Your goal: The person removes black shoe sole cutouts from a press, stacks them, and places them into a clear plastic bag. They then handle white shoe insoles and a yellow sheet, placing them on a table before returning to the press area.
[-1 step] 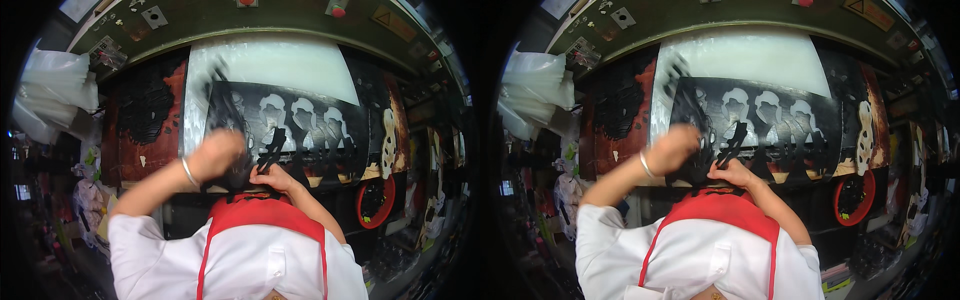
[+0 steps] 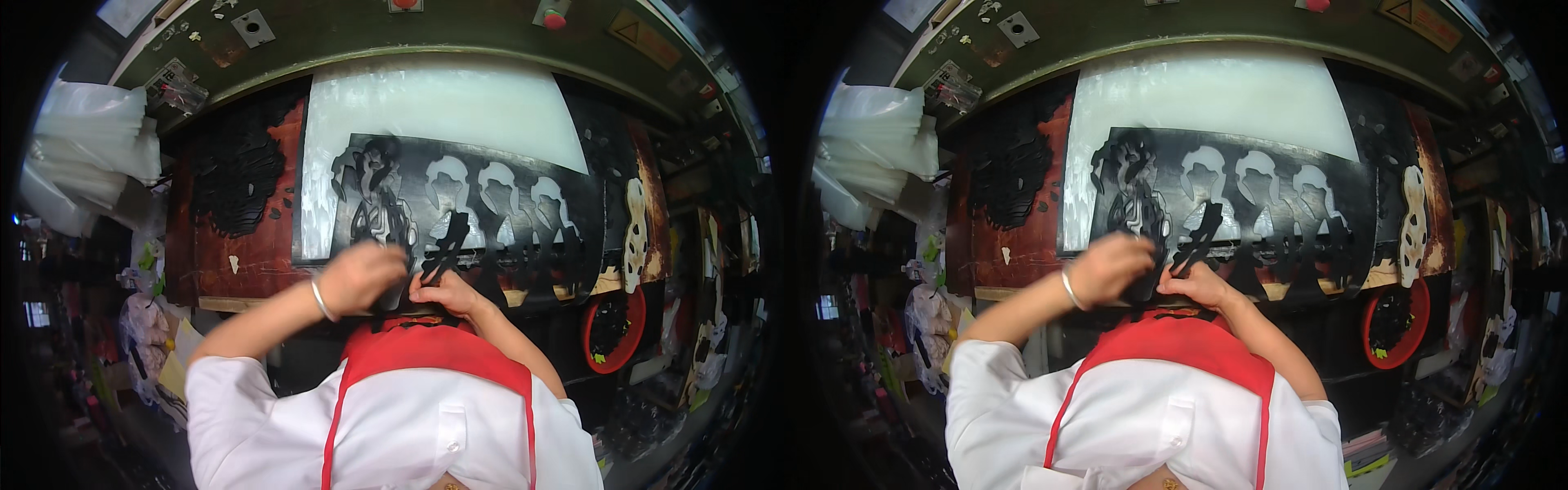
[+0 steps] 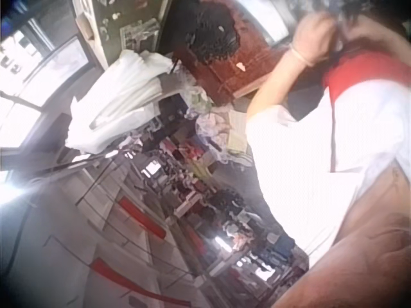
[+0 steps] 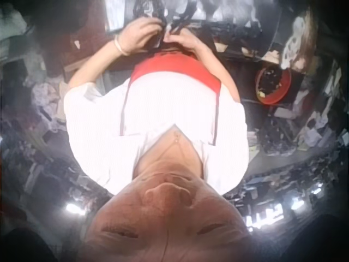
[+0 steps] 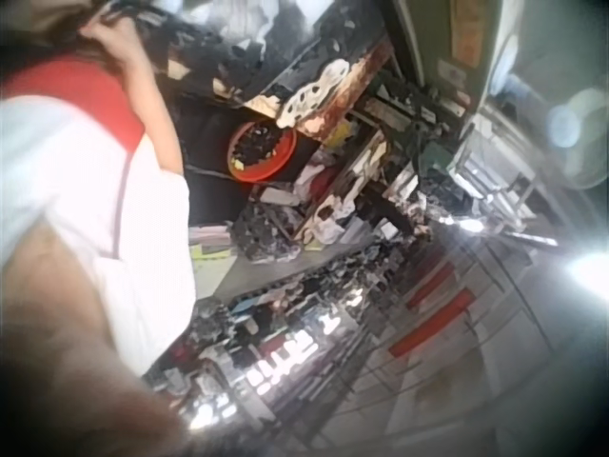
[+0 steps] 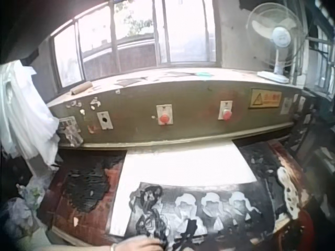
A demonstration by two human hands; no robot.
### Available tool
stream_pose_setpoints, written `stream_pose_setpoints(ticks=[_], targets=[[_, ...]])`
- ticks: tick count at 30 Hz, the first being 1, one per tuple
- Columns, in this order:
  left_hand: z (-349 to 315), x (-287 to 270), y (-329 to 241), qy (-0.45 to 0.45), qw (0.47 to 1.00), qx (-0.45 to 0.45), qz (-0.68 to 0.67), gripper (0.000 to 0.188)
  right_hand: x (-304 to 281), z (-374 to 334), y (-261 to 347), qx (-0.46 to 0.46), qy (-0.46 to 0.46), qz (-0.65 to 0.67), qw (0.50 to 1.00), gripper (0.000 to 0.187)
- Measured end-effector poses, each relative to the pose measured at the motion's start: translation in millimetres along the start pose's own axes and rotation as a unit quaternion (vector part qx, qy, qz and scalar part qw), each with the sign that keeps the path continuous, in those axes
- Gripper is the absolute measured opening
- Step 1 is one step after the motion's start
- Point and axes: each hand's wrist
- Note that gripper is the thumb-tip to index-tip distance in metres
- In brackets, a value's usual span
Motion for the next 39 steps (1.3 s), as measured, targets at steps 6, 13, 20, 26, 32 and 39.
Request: stream_pose_setpoints(ticks=[6,13,20,26,32,39], targets=[[-58,66,-13,-0.004,1.0,-0.01,0.002,0.017,17,-1,15,-0.008,-0.002,-0.003,1.0,0.007],[-22,7,12,-0.277,0.675,-0.317,-0.606,0.022,56,-35,79,0.082,-0.159,-0.425,0.887,0.028],[-9,7,-3,-0.074,0.725,-0.349,-0.589,0.019,49,44,41,0.042,-0.151,-0.126,0.98,0.037],[19,-56,13,-0.342,0.756,-0.305,-0.468,0.015,32,32,10,-0.095,-0.238,-0.496,0.83,0.031],[20,-215,-13,-0.547,0.772,-0.096,-0.308,0.02,8,18,-36,-0.213,-0.281,-0.659,0.664,0.028],[-2,-327,-65,-0.433,0.875,-0.143,-0.161,0.032,-3,26,-25,-0.085,-0.225,-0.593,0.769,0.02]])
Point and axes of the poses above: each hand's wrist, its own z-axis towards the middle knuckle, its own x-axis out of the palm, y = z × x, and after that the axes turned 8 degrees about y, right-handed
